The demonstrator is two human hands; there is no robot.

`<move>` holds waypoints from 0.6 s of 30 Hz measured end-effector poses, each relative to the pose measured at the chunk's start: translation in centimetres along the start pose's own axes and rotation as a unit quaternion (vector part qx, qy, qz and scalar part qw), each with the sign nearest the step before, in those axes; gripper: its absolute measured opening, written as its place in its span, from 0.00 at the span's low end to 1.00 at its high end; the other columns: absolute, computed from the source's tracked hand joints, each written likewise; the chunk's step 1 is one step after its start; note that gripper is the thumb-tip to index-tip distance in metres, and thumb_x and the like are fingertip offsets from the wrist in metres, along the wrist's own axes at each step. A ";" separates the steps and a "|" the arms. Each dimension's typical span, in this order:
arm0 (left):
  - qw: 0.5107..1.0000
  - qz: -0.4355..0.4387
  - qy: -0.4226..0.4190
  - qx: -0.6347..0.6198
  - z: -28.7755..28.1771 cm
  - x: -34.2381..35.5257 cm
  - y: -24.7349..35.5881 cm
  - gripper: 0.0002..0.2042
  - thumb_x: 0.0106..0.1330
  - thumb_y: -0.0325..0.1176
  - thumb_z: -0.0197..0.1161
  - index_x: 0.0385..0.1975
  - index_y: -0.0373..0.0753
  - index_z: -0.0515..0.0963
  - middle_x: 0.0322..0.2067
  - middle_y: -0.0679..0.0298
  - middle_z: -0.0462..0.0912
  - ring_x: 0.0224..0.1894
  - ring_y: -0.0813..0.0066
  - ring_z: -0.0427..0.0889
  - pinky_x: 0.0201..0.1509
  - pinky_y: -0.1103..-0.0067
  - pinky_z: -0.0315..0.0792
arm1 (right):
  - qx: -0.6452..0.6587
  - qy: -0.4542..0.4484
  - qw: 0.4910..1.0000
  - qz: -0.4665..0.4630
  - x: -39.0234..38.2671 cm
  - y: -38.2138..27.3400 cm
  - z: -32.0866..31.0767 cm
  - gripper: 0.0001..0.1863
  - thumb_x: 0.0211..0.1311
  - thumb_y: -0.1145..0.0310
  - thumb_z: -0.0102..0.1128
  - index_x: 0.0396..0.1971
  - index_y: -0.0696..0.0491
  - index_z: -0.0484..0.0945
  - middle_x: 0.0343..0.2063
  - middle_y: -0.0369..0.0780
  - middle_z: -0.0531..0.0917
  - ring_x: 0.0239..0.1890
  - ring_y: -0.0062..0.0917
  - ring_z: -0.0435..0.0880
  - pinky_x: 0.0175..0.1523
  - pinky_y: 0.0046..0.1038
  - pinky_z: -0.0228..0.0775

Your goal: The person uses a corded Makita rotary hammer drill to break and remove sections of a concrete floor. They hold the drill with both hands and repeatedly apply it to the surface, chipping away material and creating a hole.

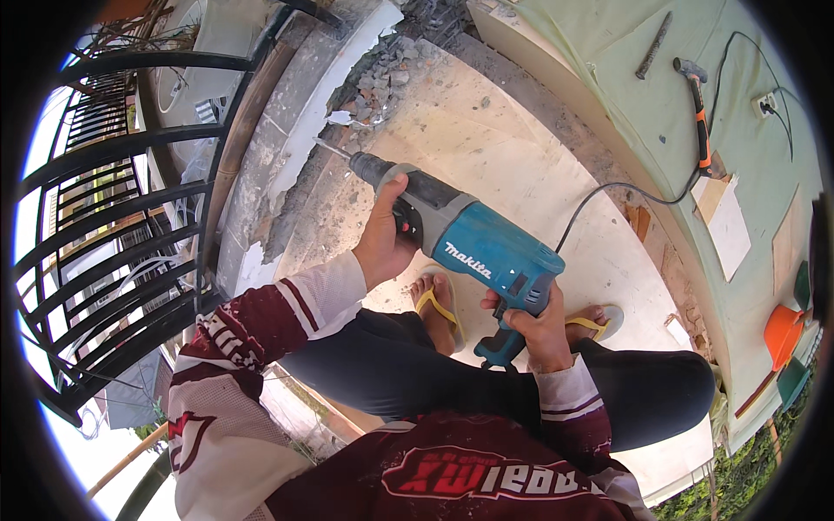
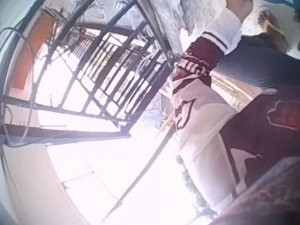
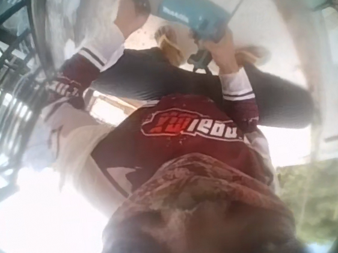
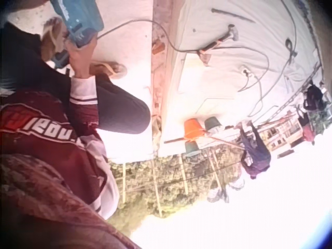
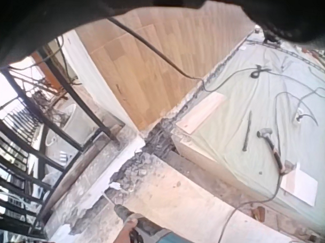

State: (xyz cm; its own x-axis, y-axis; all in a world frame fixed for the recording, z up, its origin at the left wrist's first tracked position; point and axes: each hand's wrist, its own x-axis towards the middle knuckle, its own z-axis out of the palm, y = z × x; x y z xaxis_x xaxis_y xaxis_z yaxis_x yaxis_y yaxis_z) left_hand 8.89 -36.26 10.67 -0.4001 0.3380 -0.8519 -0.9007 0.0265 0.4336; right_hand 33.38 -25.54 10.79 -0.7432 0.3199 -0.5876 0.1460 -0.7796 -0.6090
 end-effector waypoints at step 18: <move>0.995 0.089 -0.034 -0.020 -7.9 3.6 -1.7 0.26 0.67 0.47 0.67 0.58 0.38 0.73 0.51 0.58 0.81 0.55 0.63 0.80 0.65 0.65 0.72 | -0.067 0.061 0.993 -0.082 2.0 14.2 2.5 0.18 0.56 0.81 0.65 0.48 0.62 0.76 0.39 0.44 0.86 0.37 0.28 0.88 0.46 0.30 0.82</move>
State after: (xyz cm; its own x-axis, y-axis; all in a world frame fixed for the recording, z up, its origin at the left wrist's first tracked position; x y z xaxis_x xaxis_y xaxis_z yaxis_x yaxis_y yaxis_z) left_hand 7.62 -42.51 4.60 -0.5433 0.3966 -0.7399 -0.8229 -0.0770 0.5630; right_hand 32.32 -37.28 2.26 -0.6809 0.5056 -0.5298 0.1206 -0.6362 -0.7620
